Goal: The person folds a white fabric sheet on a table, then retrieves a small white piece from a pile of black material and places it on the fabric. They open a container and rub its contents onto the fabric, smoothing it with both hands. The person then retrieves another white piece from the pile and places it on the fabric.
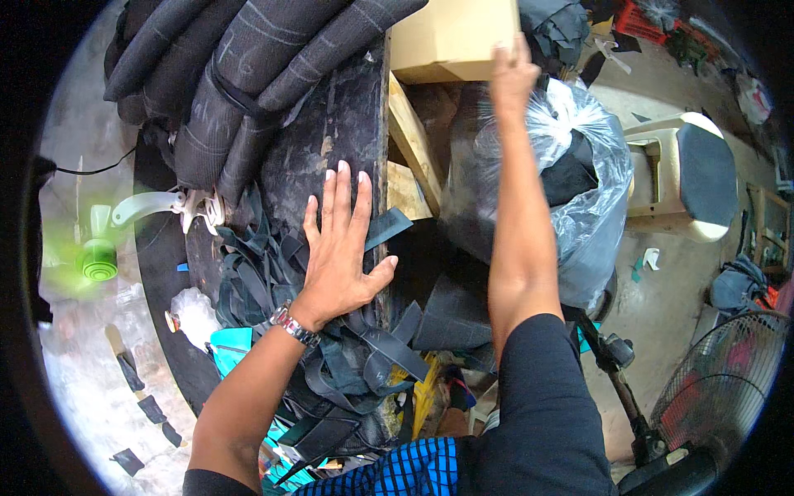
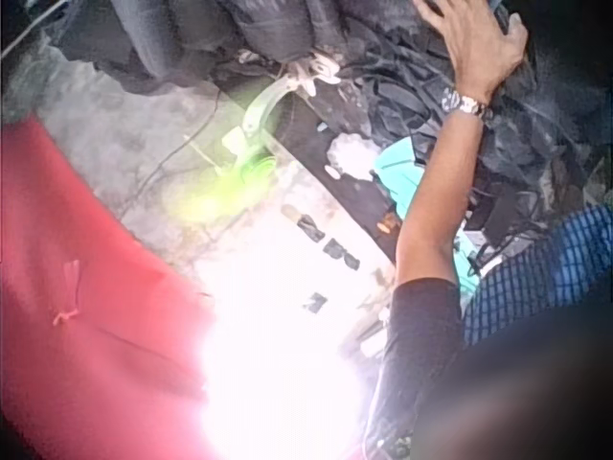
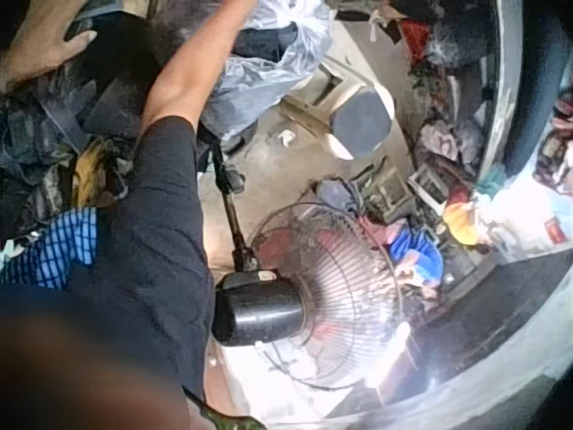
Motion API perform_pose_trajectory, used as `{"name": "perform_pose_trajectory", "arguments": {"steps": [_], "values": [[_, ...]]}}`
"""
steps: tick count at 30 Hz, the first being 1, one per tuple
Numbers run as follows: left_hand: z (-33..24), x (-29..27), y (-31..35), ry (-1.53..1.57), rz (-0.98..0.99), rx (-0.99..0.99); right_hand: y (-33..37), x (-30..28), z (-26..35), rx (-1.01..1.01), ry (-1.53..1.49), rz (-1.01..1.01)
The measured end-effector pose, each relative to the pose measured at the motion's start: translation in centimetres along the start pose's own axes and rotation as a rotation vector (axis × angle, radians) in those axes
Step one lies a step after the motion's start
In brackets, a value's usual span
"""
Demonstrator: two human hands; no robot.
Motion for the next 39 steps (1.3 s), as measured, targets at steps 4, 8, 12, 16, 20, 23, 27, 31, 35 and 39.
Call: {"name": "perform_pose_trajectory", "arguments": {"steps": [4, 8, 12, 16, 20, 23, 27, 31, 35, 39], "values": [[0.1, 0.0, 0.0, 0.013, -0.011, 0.006, -1.1, -12.5, -1.1, 0.302, -0.385, 0.029], [0.1, 0.0, 0.0, 0.033, -0.026, 0.011, 2.5, -28.4, -0.9, 0.391, -0.218, -0.023], [0.1, 0.0, 0.0, 0.038, -0.038, 0.016, 6.3, -32.5, -2.7, 0.466, -0.049, 0.165], [0.1, 0.1, 0.0, 0.025, -0.032, 0.007, 7.5, -30.6, 2.1, 0.104, 0.468, 0.009], [0.0, 0.0, 0.0, 0.022, -0.034, 0.005, 13.5, -22.5, 10.4, -0.163, 0.188, 0.052], [0.0, -0.1, -0.1, 0.005, -0.036, 0.005, 17.0, -6.5, 8.0, 0.089, -0.316, 0.498], [0.0, -0.2, -0.1, -0.003, -0.034, 0.006, 13.5, 9.1, -3.1, 0.261, 0.044, 0.412], [0.0, -0.1, -0.2, 0.003, -0.025, 0.008, 10.7, 17.8, -8.1, -0.245, 0.709, 0.587], [0.0, -0.2, -0.2, -0.01, -0.031, 0.018, 10.5, 18.8, -12.0, 0.209, 0.486, 0.497], [-0.1, -0.2, -0.1, 0.006, -0.025, 0.0, 11.8, 16.6, -9.9, 0.026, 0.477, 0.309]]}}
Point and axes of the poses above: each hand's wrist, its own y-axis away from the middle knuckle, its own x-axis out of the palm, z = x × y, the point moved 5 cm from there along -y, towards the middle knuckle, and after that the axes turned 9 degrees about y, right-handed, at the moved point
